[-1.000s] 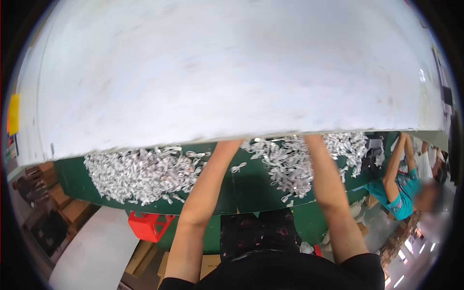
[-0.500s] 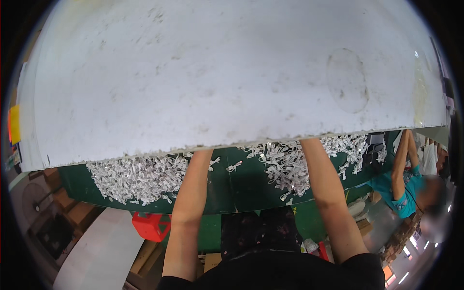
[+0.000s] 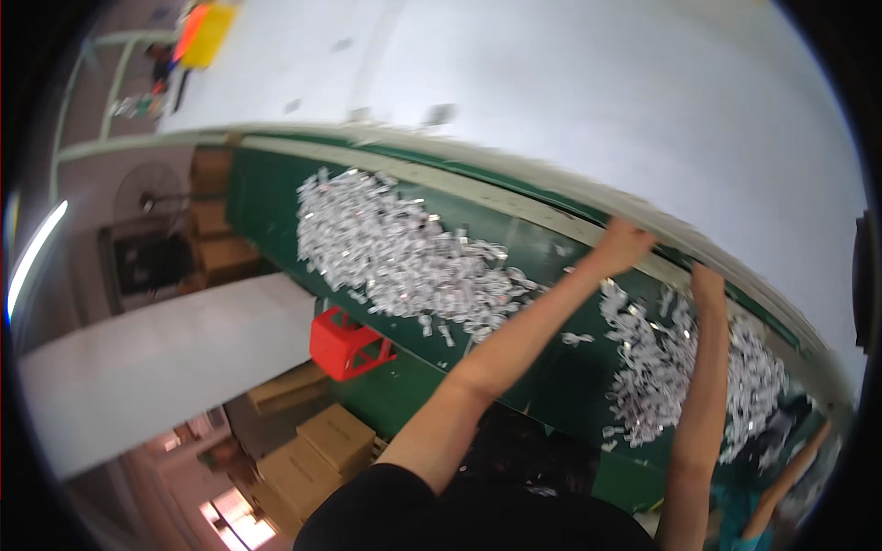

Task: The person closes packaging boxes along an assembly line by folding their flaps shut by hand.

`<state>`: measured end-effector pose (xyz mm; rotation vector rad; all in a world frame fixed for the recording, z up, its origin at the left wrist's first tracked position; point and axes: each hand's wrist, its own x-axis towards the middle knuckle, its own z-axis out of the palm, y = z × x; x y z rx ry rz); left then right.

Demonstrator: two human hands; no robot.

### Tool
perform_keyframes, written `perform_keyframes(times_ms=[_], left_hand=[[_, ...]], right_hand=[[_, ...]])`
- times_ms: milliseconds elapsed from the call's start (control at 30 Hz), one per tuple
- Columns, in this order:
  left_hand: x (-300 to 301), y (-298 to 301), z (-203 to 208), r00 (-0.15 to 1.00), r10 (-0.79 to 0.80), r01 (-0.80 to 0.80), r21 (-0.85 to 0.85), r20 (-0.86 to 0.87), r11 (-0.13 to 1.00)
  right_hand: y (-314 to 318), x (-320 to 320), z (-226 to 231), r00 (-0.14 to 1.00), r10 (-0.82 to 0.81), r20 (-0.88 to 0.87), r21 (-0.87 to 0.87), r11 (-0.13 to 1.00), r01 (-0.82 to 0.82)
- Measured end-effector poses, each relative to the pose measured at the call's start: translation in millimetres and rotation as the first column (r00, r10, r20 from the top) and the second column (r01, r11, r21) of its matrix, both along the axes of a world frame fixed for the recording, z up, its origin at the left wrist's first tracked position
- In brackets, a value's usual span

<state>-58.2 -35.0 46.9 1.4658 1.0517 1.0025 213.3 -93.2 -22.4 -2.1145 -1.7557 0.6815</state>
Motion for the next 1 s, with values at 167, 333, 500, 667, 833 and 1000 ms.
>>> perform_keyframes(times_ms=[167, 333, 500, 667, 833, 1000], left_hand=[[-22, 11, 28, 0.976, 0.003, -0.051, -0.216, -0.216, 0.975], [-44, 12, 29, 0.983, 0.184, -0.185, -0.046, -0.015, 0.982], [-80, 23, 54, 0.972, -0.230, 0.229, -0.351, 0.039, 0.908], [-98, 16, 62, 0.965, -0.235, 0.208, -0.201, -0.118, 0.957], [-94, 15, 51, 0.952, -0.213, 0.176, -0.178, -0.218, 0.968], [-96, 14, 34, 0.955, -0.186, 0.182, -0.038, -0.231, 0.983]], right_hand=[[17, -78, 34, 0.954, -0.009, -0.298, 0.037, 0.999, 0.021], [22, -91, 49, 0.974, 0.226, 0.011, 0.186, 0.957, -0.225], [26, -71, 65, 0.961, 0.156, -0.227, -0.009, 0.987, -0.162], [36, -112, 126, 0.935, 0.208, -0.288, -0.030, 0.974, -0.226], [27, -130, 114, 0.966, 0.161, -0.201, 0.117, 0.983, -0.140], [30, -129, 105, 0.935, 0.326, -0.138, 0.395, 0.884, -0.250]])
